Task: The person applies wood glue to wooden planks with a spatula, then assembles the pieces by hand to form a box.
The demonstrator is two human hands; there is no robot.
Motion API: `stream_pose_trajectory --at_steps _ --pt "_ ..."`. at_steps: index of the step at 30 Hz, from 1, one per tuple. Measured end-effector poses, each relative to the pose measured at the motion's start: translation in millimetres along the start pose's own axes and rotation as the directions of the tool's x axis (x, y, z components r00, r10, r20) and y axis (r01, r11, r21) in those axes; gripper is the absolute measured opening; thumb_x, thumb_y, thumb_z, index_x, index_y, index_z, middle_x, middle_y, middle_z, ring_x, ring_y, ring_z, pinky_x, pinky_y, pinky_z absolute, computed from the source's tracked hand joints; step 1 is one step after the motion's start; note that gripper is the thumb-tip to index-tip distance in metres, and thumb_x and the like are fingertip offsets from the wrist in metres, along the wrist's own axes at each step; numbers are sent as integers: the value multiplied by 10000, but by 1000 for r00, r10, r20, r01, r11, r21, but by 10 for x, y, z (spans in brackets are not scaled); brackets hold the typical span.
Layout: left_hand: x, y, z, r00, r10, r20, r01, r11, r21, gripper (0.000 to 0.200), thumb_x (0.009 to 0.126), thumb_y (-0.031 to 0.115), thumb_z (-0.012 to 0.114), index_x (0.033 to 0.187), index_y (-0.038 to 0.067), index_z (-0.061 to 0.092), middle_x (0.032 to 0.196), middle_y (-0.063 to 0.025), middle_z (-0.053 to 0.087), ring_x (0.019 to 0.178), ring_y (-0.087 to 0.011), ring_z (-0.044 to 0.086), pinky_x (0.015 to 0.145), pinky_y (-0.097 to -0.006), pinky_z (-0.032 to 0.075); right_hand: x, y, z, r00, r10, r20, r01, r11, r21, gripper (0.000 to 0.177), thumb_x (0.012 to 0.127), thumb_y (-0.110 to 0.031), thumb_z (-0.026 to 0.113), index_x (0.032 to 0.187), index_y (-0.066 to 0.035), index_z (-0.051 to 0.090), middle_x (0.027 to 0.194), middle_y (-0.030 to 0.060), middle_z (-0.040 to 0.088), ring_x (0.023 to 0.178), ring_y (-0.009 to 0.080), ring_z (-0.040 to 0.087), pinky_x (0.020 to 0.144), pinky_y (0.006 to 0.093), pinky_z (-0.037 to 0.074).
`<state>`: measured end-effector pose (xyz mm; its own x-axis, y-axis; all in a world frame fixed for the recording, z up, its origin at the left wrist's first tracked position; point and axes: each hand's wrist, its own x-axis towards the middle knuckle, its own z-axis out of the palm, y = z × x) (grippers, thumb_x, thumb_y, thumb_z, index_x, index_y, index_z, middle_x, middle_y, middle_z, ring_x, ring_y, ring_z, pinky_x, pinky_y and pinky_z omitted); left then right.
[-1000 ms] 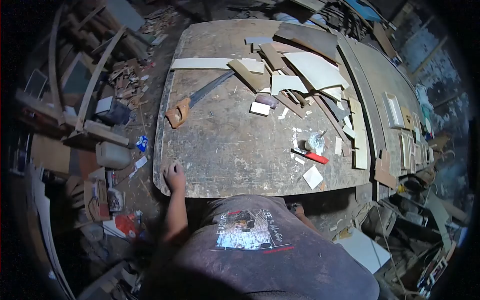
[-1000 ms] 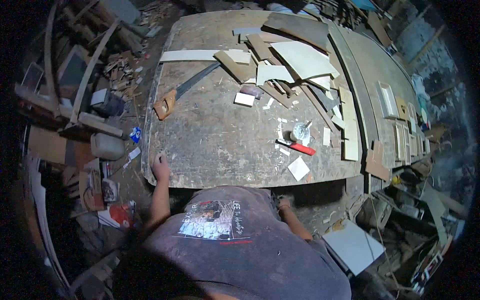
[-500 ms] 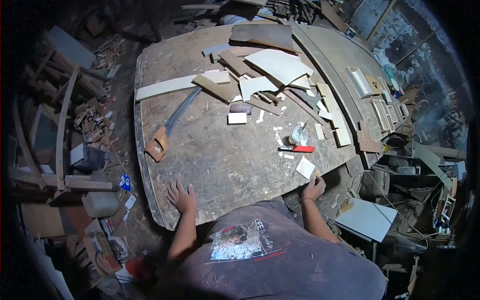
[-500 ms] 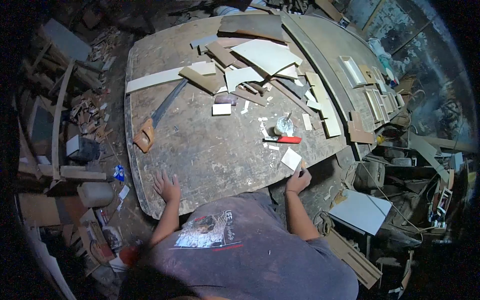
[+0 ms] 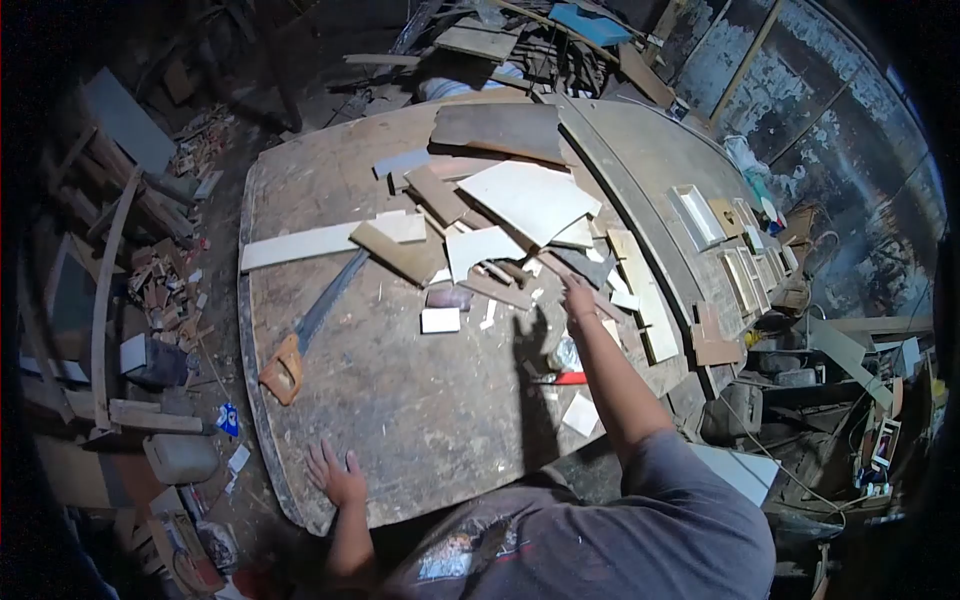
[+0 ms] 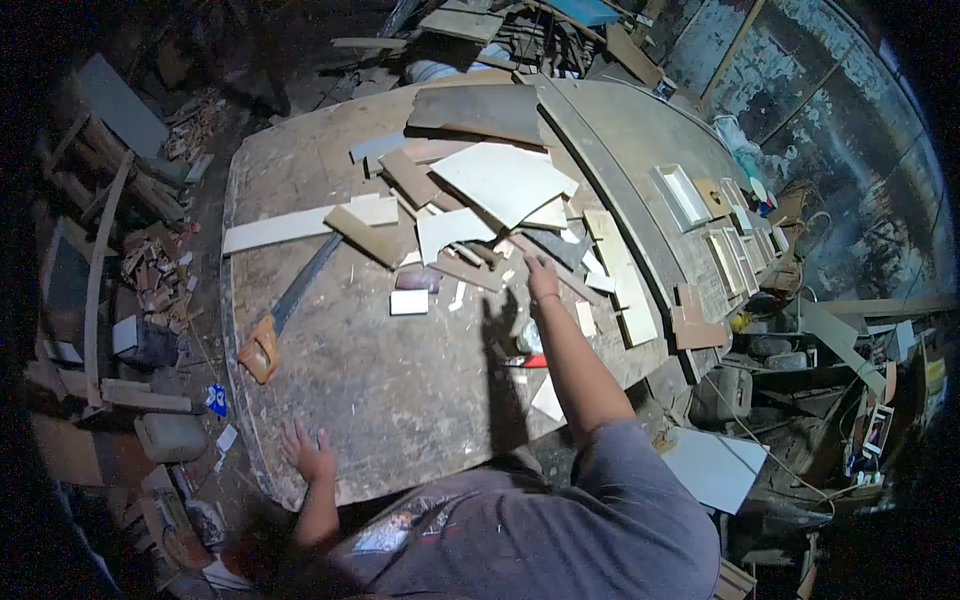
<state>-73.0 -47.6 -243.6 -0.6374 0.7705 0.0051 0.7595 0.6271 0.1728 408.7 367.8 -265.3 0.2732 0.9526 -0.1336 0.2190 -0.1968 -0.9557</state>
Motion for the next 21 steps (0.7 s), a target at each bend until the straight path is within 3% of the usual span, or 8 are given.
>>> stream_pose_trajectory --at_steps 2,3,6,7,9,12,15,21 --pt "21 53 -35 1000 -13 4 13 1000 8 676 861 370 591 1447 141 343 1531 -131 253 1417 -348 194 1139 -534 131 -130 -862 258 920 388 48 -386 880 278 378 863 -406 635 1095 -112 588 906 12 536 701 111 471 569 299 423" --pt "13 60 -29 1000 -26 7 26 1000 13 677 860 371 590 1447 140 343 1531 -129 254 1416 -347 195 1140 -533 129 48 -916 382 883 469 26 -447 823 350 340 896 -407 610 1011 -90 567 799 6 522 623 130 464 519 282 408" --pt "12 36 32 1000 -30 -4 30 1000 4 665 857 346 588 1446 145 352 1531 -120 261 1412 -343 204 1150 -515 114 838 -487 414 808 308 502 -553 691 466 327 954 -383 552 890 -71 479 609 25 486 444 209 432 463 262 428" --pt "11 23 43 999 -38 0 38 999 -1 663 856 340 588 1446 147 353 1531 -119 262 1411 -343 206 1152 -511 111 715 -784 561 862 427 273 -507 729 461 309 957 -340 556 929 -44 472 682 61 535 524 218 549 477 259 485" --pt "15 -13 76 1000 -28 -5 28 1000 0 663 853 332 591 1447 151 355 1531 -118 262 1409 -343 209 1155 -507 106 844 -872 602 788 512 342 -614 616 493 246 959 -237 557 965 -10 462 752 94 563 614 257 620 516 290 551" --pt "3 -11 59 999 -33 13 33 999 -7 667 848 328 598 1446 154 357 1534 -117 256 1413 -339 203 1157 -504 104 871 -953 666 824 520 225 -558 680 476 186 955 -143 533 1005 17 453 839 119 561 671 281 633 557 345 592" --pt "14 29 40 998 -58 22 58 998 -19 668 844 331 605 1440 154 364 1538 -114 247 1421 -331 188 1159 -502 104 706 -1098 707 847 504 167 -488 616 619 134 956 -82 485 1046 12 452 929 133 543 776 282 630 561 350 598" --pt "-11 3 77 999 -51 0 51 998 -20 651 837 338 611 1419 150 390 1538 -119 242 1427 -323 179 1156 -503 119 -632 -1400 416 900 294 320 -428 731 532 210 917 -32 519 1121 -67 489 969 74 585 802 188 614 593 304 549"
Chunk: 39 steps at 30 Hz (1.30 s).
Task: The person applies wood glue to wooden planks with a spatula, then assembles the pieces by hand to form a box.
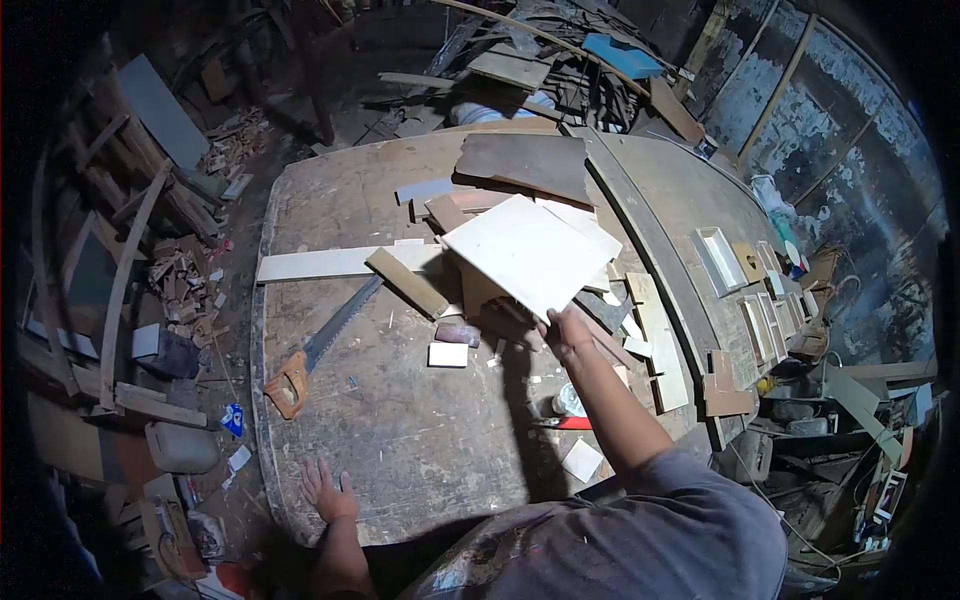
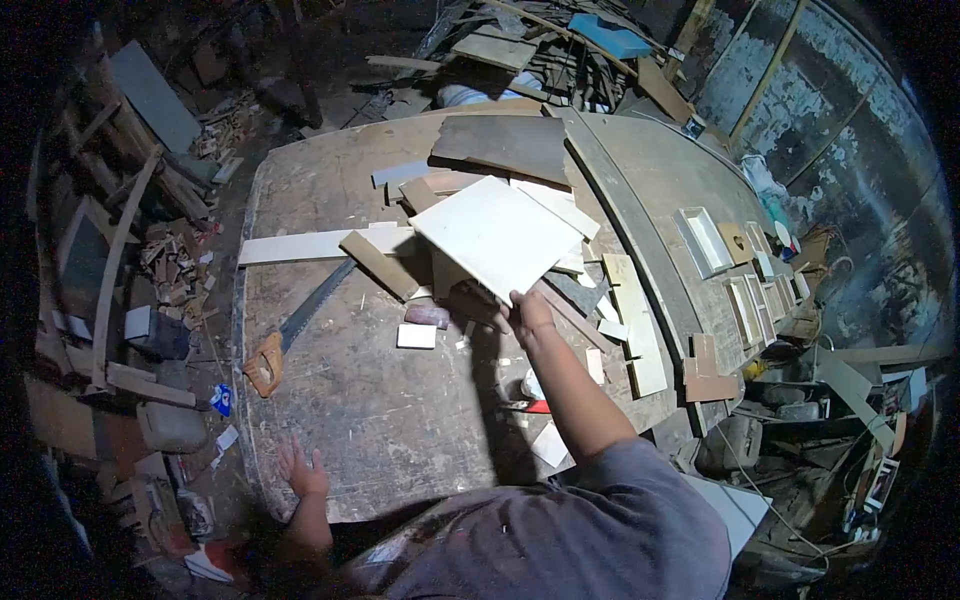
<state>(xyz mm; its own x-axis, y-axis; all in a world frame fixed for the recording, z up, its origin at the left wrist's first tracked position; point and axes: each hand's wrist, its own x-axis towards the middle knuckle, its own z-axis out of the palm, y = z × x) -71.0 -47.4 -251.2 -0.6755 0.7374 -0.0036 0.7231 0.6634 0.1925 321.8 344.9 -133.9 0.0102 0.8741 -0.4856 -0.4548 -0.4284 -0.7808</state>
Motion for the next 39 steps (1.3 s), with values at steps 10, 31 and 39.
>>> stream_pose_trajectory --at_steps 10,31,39 --pt "11 -34 -39 998 52 -36 -52 999 2 605 861 362 578 1400 144 408 1525 -108 268 1411 -331 211 1138 -533 146 -1295 712 -311 960 180 215 -94 929 -357 355 883 -116 600 1214 -108 472 832 -14 551 723 111 562 696 330 542" --pt "269 -226 -353 865 103 491 444 298 -845 268 893 145 607 1070 -54 581 1019 -125 656 904 -211 632 793 -332 488 -2062 2516 -475 875 347 337 -19 720 -693 226 821 -35 593 1045 -18 620 830 15 627 752 123 592 687 267 473" --pt "332 120 -202 968 79 239 170 498 -851 448 815 188 688 1168 -50 551 1137 -200 621 1061 -319 577 933 -378 429 -1960 2501 -214 990 12 140 130 297 -946 440 725 -109 609 1144 21 572 1013 228 640 936 366 614 849 401 499"
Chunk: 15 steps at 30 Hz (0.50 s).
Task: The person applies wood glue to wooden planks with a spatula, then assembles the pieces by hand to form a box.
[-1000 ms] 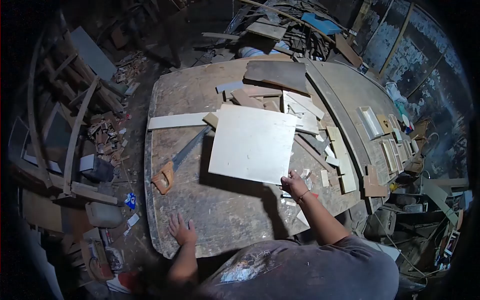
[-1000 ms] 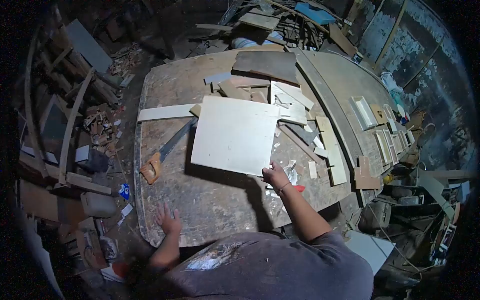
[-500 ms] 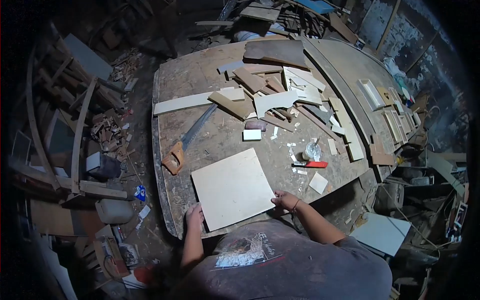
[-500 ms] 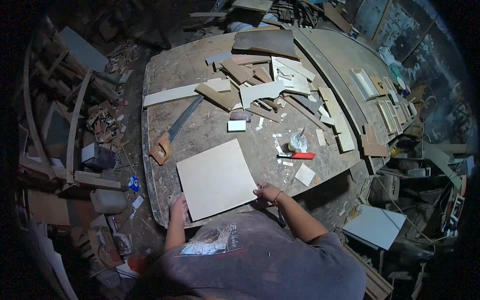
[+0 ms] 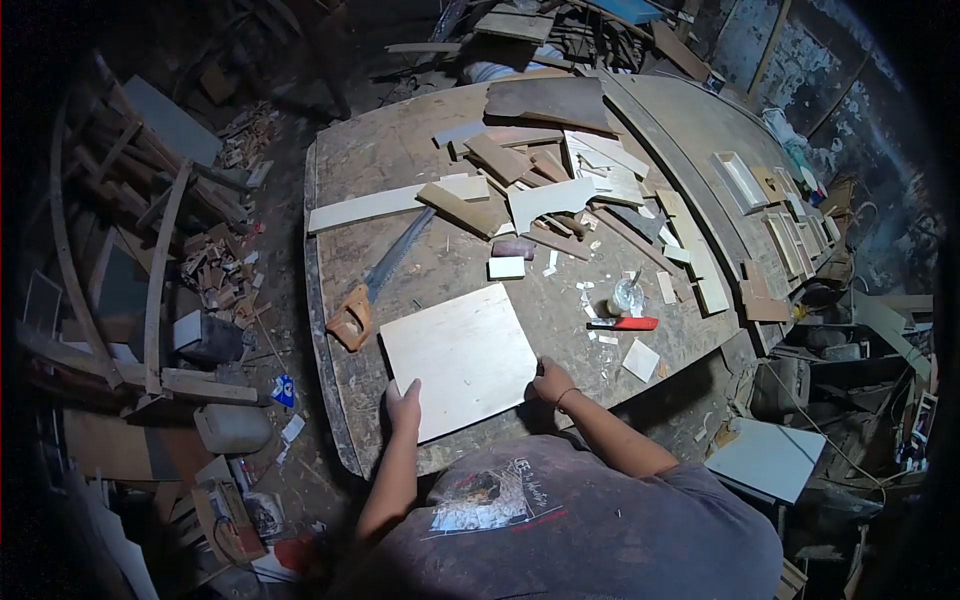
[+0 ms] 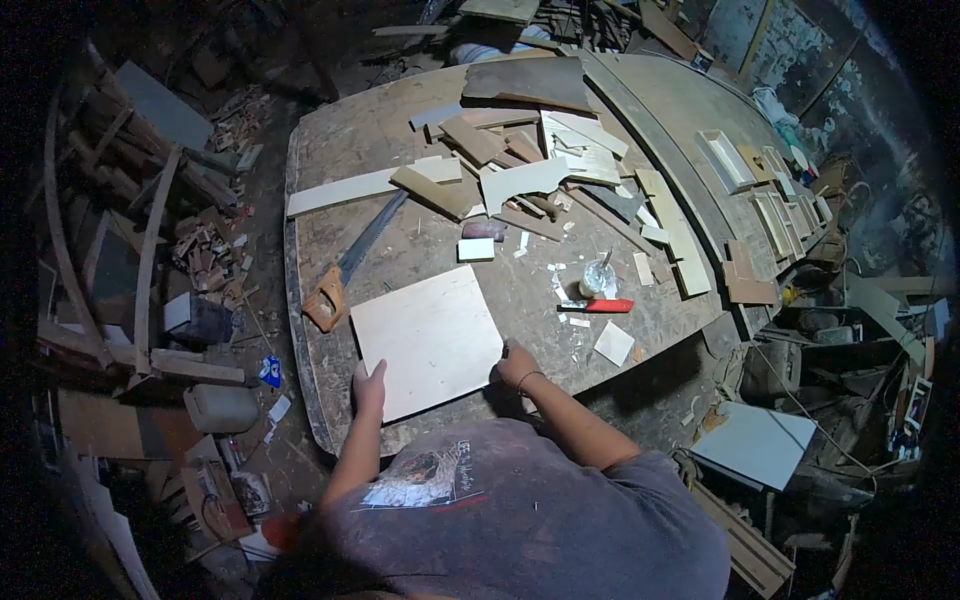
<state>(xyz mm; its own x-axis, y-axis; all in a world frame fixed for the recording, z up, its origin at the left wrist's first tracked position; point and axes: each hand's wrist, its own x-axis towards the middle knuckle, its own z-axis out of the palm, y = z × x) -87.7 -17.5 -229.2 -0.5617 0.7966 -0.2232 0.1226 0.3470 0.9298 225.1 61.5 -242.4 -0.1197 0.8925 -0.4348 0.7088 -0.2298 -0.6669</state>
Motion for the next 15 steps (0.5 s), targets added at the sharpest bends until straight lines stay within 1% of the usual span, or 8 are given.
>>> stream_pose_trajectory --at_steps 1,3,6,9,10,11,12,15 --pt "-7 40 31 997 45 -65 -34 986 165 480 810 193 691 1200 -41 537 1191 -213 583 1113 -335 538 959 -392 409 -14 -25 -41 999 -28 -39 27 998 -48 450 728 -126 618 1152 14 570 1071 236 609 1006 381 572 895 418 469" --pt "-66 144 86 972 163 -167 -63 873 483 547 802 202 697 1263 -24 508 1299 -240 506 1215 -365 461 1010 -420 367 -83 -81 -133 990 -87 -110 71 987 -146 469 735 -160 636 1170 0 564 1187 251 546 1146 411 488 987 452 409" --pt "10 233 115 953 297 -60 -222 821 526 618 792 222 702 1329 19 473 1430 -235 362 1314 -393 332 1077 -460 284 -99 -214 -201 966 -150 -210 108 973 -203 504 735 -197 665 1195 -21 553 1269 239 467 1217 424 398 1042 474 345" --pt "149 386 286 903 411 124 -407 728 551 626 814 222 685 1364 50 440 1469 -200 330 1355 -379 296 1117 -456 235 66 -282 -69 897 -375 -236 307 910 -278 555 741 -239 651 1238 -22 531 1309 246 442 1239 439 373 1059 496 320" --pt "217 436 364 877 438 196 -461 657 597 627 824 245 672 1373 58 434 1479 -194 318 1366 -377 280 1125 -467 216 123 -374 -16 861 -454 -228 356 859 -367 575 760 -267 650 1269 -37 509 1320 237 442 1247 434 373 1064 490 317" --pt "302 486 449 848 456 270 -513 580 633 628 835 268 659 1382 65 427 1490 -188 306 1377 -375 264 1132 -478 197 196 -472 26 859 -487 -157 402 832 -382 607 799 -275 647 1329 -52 454 1361 241 408 1293 441 335 1091 510 275" --pt "379 504 506 815 465 345 -563 498 659 630 845 291 646 1391 72 420 1500 -183 294 1388 -374 248 1140 -489 179 233 -611 54 832 -541 -123 448 786 -426 610 821 -301 614 1355 -67 433 1403 231 377 1320 439 309 1101 516 256" --pt "614 430 640 783 367 503 -614 328 717 657 869 414 585 1415 102 395 1525 -156 260 1407 -361 213 1145 -523 154 416 -718 190 769 -638 40 570 656 -494 617 862 -349 536 1409 -107 387 1485 201 304 1374 430 248 1122 536 211"
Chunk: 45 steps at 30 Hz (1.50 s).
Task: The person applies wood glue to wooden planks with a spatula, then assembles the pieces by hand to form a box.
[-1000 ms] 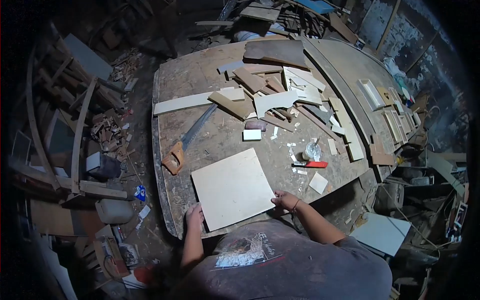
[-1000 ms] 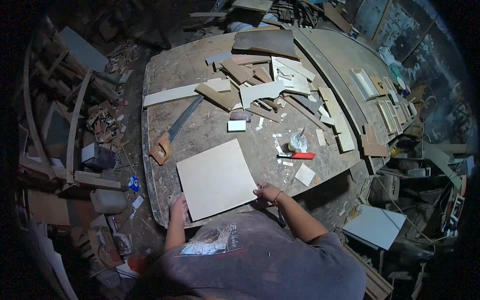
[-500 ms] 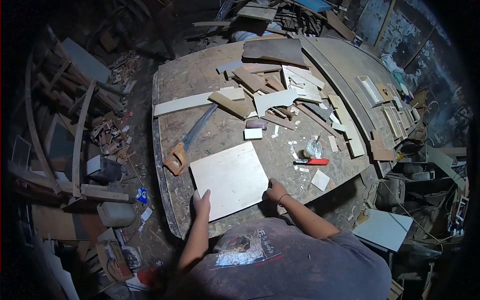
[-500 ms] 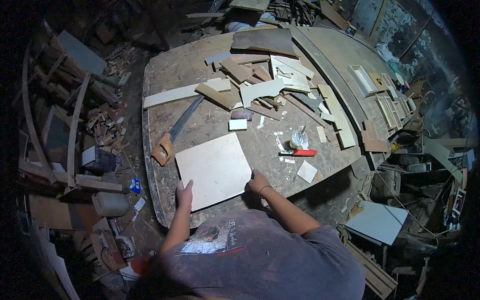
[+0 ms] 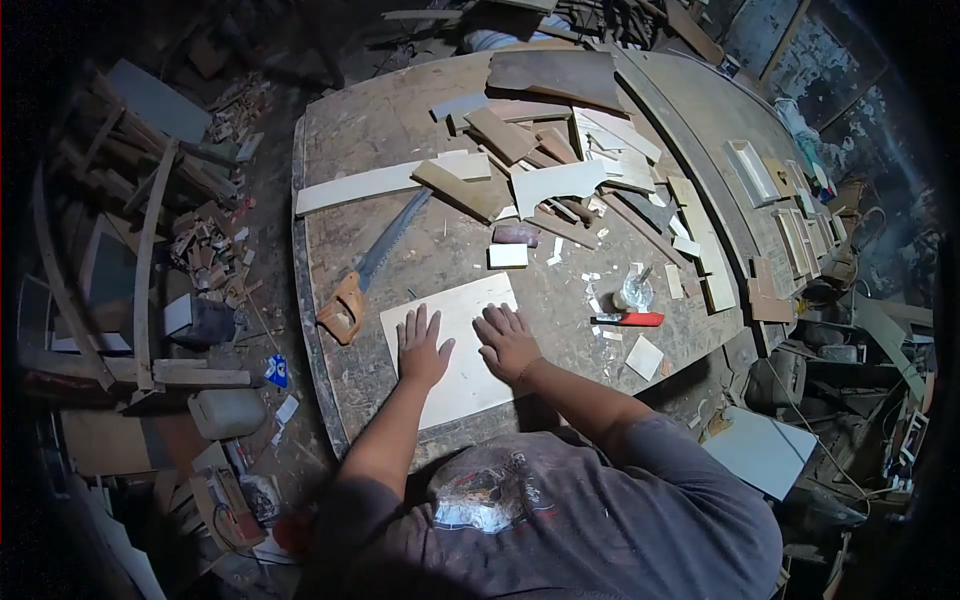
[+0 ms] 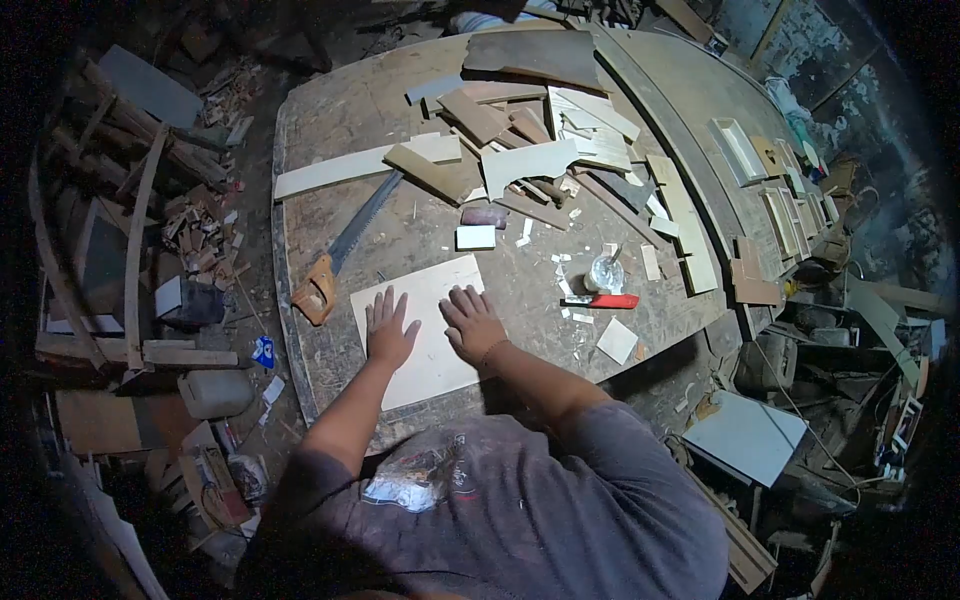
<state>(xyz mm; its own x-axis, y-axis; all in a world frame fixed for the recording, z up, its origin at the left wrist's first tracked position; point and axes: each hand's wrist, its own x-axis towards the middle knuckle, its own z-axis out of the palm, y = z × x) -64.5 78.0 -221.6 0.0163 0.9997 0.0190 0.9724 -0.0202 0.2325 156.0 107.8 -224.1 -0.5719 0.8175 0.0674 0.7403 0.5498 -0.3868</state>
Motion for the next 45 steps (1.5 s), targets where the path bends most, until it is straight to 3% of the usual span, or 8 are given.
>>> stream_pose_trajectory --at_steps 15,19,25,28,30,33,41,45 --pt "107 -30 34 980 -152 128 153 988 1 769 852 432 580 1457 56 291 1552 -181 163 1444 -340 108 1169 -508 37 212 61 -59 990 43 131 -57 993 103 603 870 -365 530 1424 -169 397 1509 184 282 1399 416 217 1123 579 156" --pt "127 -23 36 974 -167 151 172 985 -18 779 835 433 593 1451 57 299 1548 -205 151 1445 -346 92 1167 -514 25 600 214 -156 949 314 -17 -307 938 163 502 871 -371 533 1319 -146 506 1502 176 288 1387 449 202 1106 620 125" --pt "141 -28 17 973 -164 164 170 985 -21 779 818 418 610 1440 53 315 1539 -207 172 1439 -357 103 1165 -523 29 1898 1713 -771 866 302 -398 -361 929 -80 477 855 -297 577 1261 -49 534 1446 223 353 1386 447 201 1121 553 171" --pt "157 -24 5 973 -165 163 171 985 -26 775 810 413 616 1431 51 327 1534 -208 186 1435 -362 117 1163 -528 35 2515 2465 -1120 855 355 -378 -450 871 -199 636 837 -363 600 1351 -37 412 1440 228 363 1358 405 288 1106 515 231" --pt "155 -35 19 974 -157 163 163 986 -23 773 805 410 619 1426 50 332 1531 -209 194 1433 -365 125 1163 -531 39 2788 2733 -1326 825 564 -38 -565 820 -88 740 778 -470 653 1342 -52 417 1387 213 426 1318 374 367 1083 513 260" --pt "148 -37 46 971 -171 170 176 984 -16 781 790 396 636 1421 45 338 1528 -211 202 1431 -366 135 1163 -532 44 2853 2405 -1527 812 584 12 -554 776 -303 807 714 -543 687 1318 -68 441 1318 187 485 1258 347 440 1071 494 279" --pt "143 -55 119 980 -162 118 169 984 -53 792 730 342 692 1394 42 382 1515 -221 235 1415 -384 180 1154 -545 85 2414 1856 -1056 977 204 56 -203 979 -28 641 711 -491 711 1177 -70 584 1126 160 569 1103 334 515 1000 461 345" --pt "158 -63 106 986 -141 91 145 988 -46 811 695 337 706 1382 32 401 1496 -232 274 1392 -406 228 1137 -569 132 2849 2416 -1264 956 262 -134 -253 964 82 534 749 -416 710 1138 -70 588 1143 179 566 1074 351 539 928 426 439"
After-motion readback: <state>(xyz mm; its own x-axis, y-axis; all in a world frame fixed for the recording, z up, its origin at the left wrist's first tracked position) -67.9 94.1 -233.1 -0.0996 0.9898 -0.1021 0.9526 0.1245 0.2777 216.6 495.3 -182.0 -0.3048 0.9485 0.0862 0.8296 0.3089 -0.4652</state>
